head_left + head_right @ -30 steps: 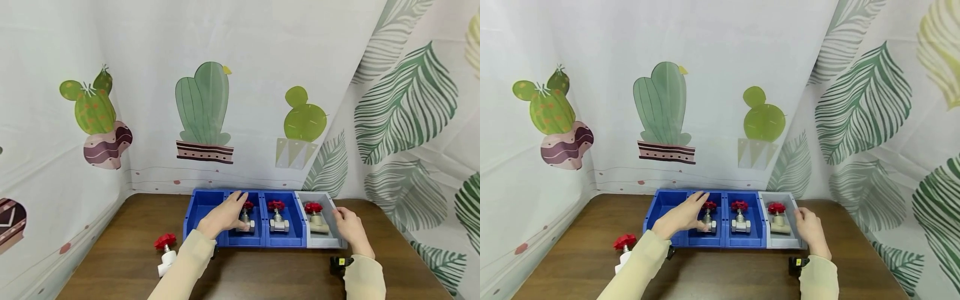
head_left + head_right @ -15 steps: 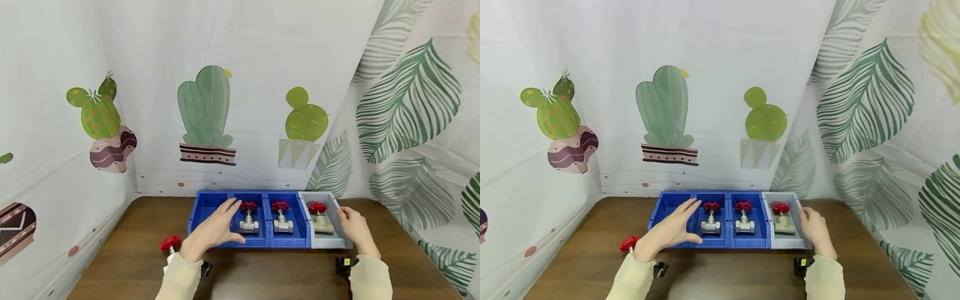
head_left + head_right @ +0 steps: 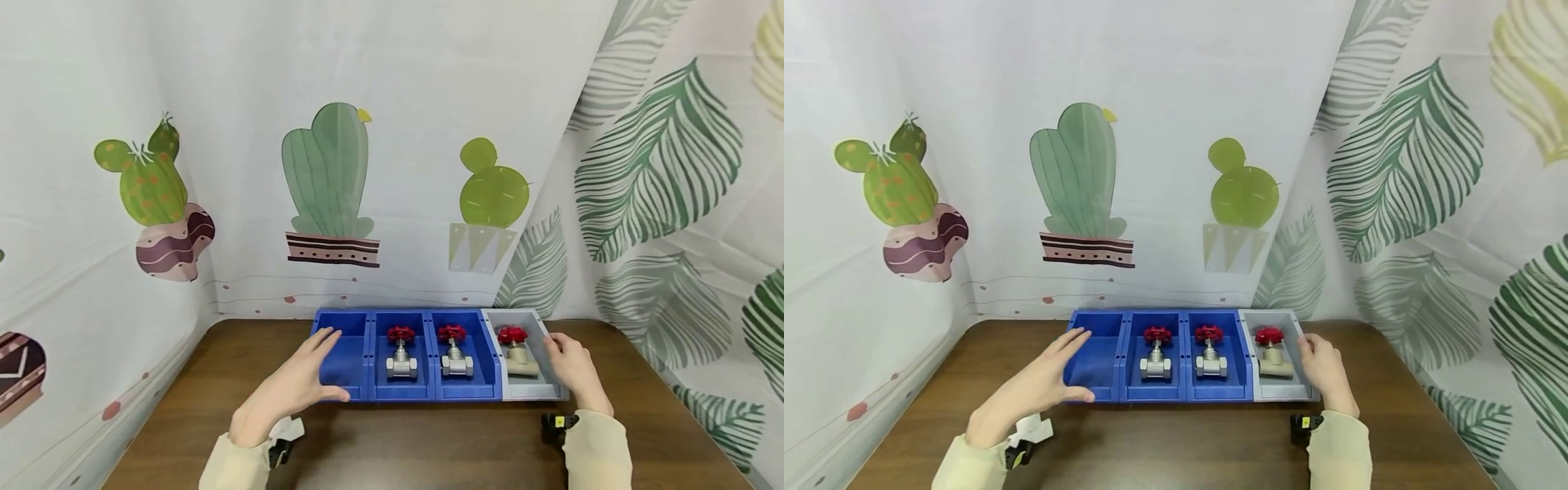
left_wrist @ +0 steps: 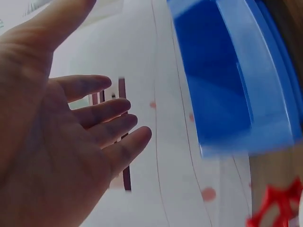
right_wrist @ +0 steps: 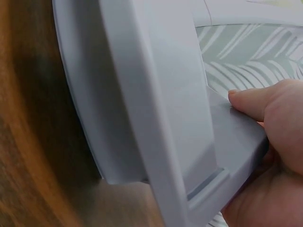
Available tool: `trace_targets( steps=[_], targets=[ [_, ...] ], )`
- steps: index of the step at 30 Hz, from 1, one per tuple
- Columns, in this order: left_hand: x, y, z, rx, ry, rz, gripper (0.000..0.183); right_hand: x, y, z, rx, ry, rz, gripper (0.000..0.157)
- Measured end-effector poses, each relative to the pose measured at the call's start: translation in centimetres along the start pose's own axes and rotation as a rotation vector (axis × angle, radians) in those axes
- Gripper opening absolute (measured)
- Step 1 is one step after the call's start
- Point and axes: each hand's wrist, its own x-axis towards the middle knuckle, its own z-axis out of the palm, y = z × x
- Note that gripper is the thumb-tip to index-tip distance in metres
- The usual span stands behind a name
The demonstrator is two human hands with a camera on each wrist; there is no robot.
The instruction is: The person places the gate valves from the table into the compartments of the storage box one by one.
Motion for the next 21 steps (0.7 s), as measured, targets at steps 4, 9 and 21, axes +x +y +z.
trace_targets(
  steps=[4, 9, 21],
  targets=[
    [-1.2, -1.7, -0.7, -0.007, 0.0, -0.041, 0.107, 0.0, 0.1, 0.1, 0.006, 0.016, -0.004, 0.045],
    [-2.8, -3.4, -1.2, 0.022, -0.012, -0.065, 0.106, 0.0, 0.2, 0.3, 0.002, 0.035, -0.008, 0.042],
    [-5.1, -5.5, -1.3, 0.041, -0.029, -0.081, 0.103, -0.1, 0.1, 0.3, 0.0, 0.045, -0.021, 0.039]
  ],
)
